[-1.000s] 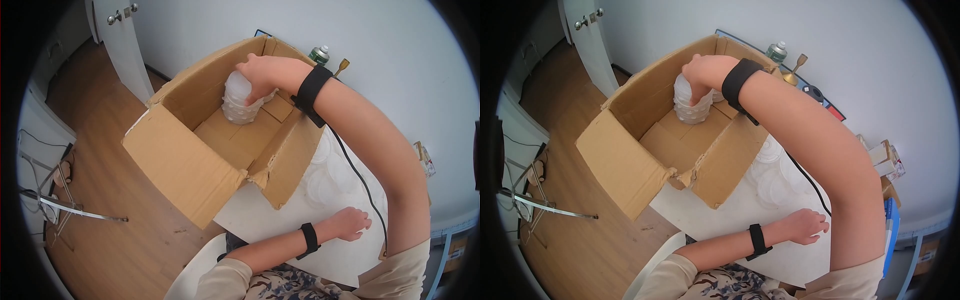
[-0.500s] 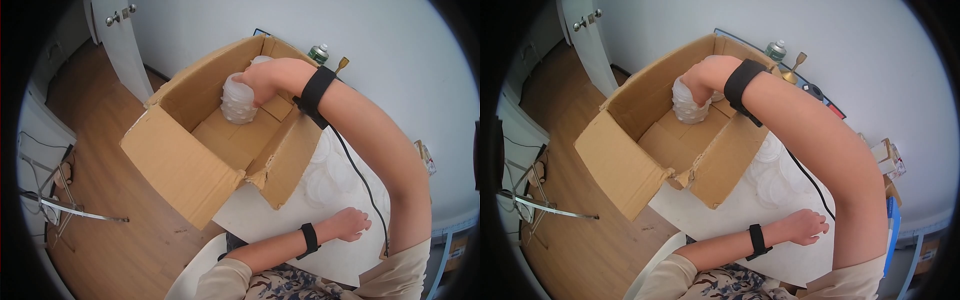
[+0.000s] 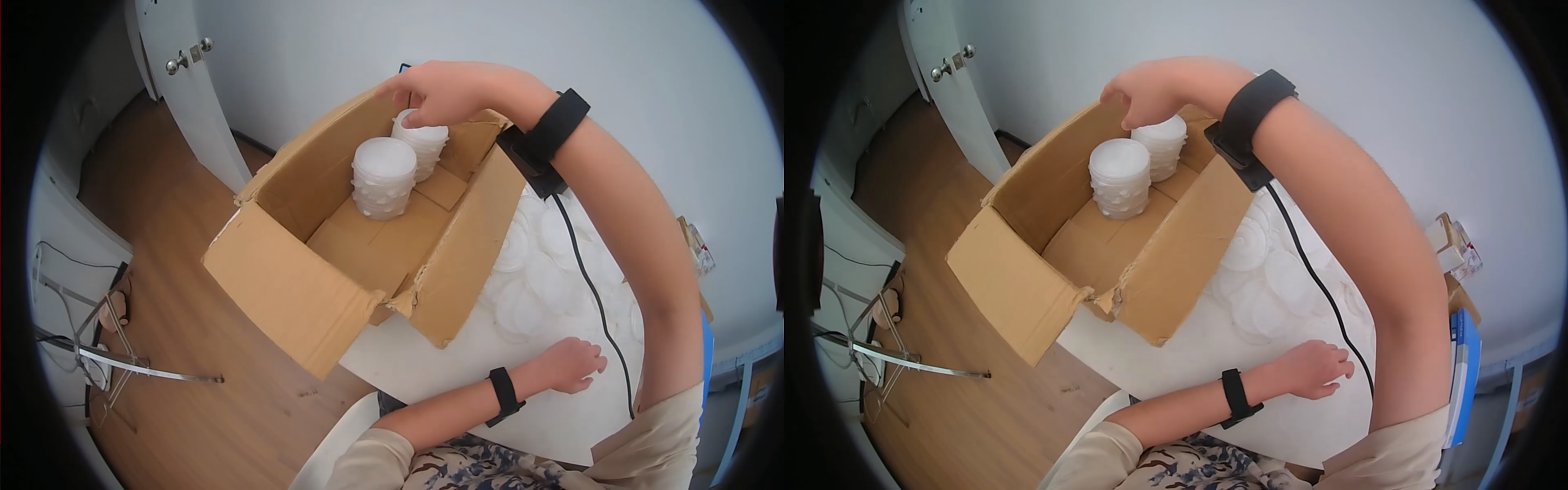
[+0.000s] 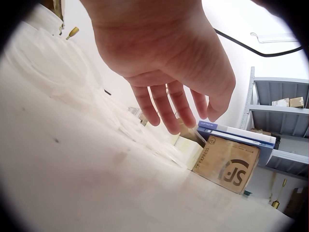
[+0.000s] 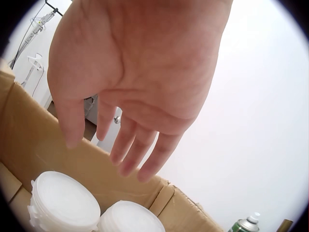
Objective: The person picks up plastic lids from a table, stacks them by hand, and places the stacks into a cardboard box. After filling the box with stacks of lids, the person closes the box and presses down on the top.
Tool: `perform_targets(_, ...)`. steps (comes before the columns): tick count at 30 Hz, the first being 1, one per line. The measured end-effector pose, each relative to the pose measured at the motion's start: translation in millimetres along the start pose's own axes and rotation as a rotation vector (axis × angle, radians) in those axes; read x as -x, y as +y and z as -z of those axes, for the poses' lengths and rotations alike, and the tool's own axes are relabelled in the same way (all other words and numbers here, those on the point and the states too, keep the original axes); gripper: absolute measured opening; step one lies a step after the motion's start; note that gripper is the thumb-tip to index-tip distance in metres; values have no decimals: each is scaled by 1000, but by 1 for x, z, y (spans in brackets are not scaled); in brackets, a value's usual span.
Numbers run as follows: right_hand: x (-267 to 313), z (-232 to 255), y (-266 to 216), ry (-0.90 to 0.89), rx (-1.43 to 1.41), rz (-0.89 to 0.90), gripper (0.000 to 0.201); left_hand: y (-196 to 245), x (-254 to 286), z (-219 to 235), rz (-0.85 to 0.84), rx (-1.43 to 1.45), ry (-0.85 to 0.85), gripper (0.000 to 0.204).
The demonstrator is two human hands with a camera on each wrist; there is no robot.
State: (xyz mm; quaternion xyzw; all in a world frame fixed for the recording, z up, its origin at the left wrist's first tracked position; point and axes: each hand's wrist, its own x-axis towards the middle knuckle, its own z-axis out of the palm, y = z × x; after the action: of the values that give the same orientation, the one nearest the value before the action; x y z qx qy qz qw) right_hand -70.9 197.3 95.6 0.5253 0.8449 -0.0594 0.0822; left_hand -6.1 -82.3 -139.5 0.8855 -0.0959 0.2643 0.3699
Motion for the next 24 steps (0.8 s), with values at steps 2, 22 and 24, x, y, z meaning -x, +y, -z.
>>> perform_targets(2,23,7,6,106,-30,35,53,-1,0,1,1,3,-8,21)
perform_targets(22,410,-139,43,741,-644,-916,59,19,-11,28,109,93,379,33)
perform_targets(24,426,-161,53,720,-617,-1005,62,19,-11,27,127,103,327,34)
